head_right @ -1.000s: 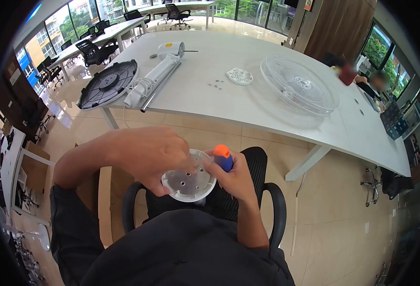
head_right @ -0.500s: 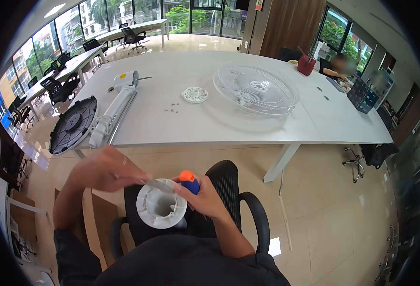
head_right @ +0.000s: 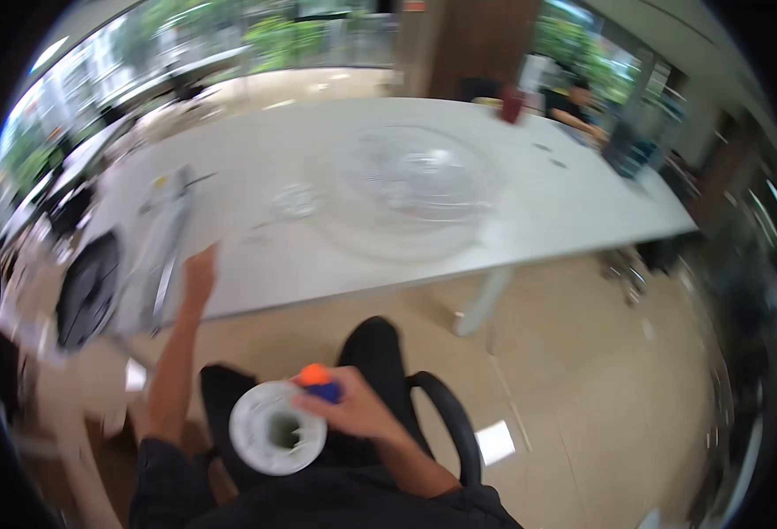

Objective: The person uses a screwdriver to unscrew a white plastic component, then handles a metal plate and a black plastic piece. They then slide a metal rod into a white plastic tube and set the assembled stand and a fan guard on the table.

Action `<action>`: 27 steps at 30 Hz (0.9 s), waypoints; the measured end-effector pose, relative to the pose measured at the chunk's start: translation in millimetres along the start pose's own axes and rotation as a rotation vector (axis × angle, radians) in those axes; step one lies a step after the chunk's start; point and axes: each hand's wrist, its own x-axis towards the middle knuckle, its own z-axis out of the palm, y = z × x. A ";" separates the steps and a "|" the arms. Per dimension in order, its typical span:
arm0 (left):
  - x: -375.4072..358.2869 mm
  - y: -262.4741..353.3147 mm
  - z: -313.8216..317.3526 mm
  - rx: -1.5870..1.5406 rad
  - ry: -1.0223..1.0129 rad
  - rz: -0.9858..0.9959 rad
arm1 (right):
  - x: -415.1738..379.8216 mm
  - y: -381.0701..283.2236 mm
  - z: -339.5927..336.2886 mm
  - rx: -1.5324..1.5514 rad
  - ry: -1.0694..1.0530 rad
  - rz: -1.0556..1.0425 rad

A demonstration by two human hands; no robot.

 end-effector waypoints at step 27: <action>3.8 -48.1 25.1 -0.179 -0.235 -0.285 | -6.9 4.9 -14.5 0.172 -0.042 0.106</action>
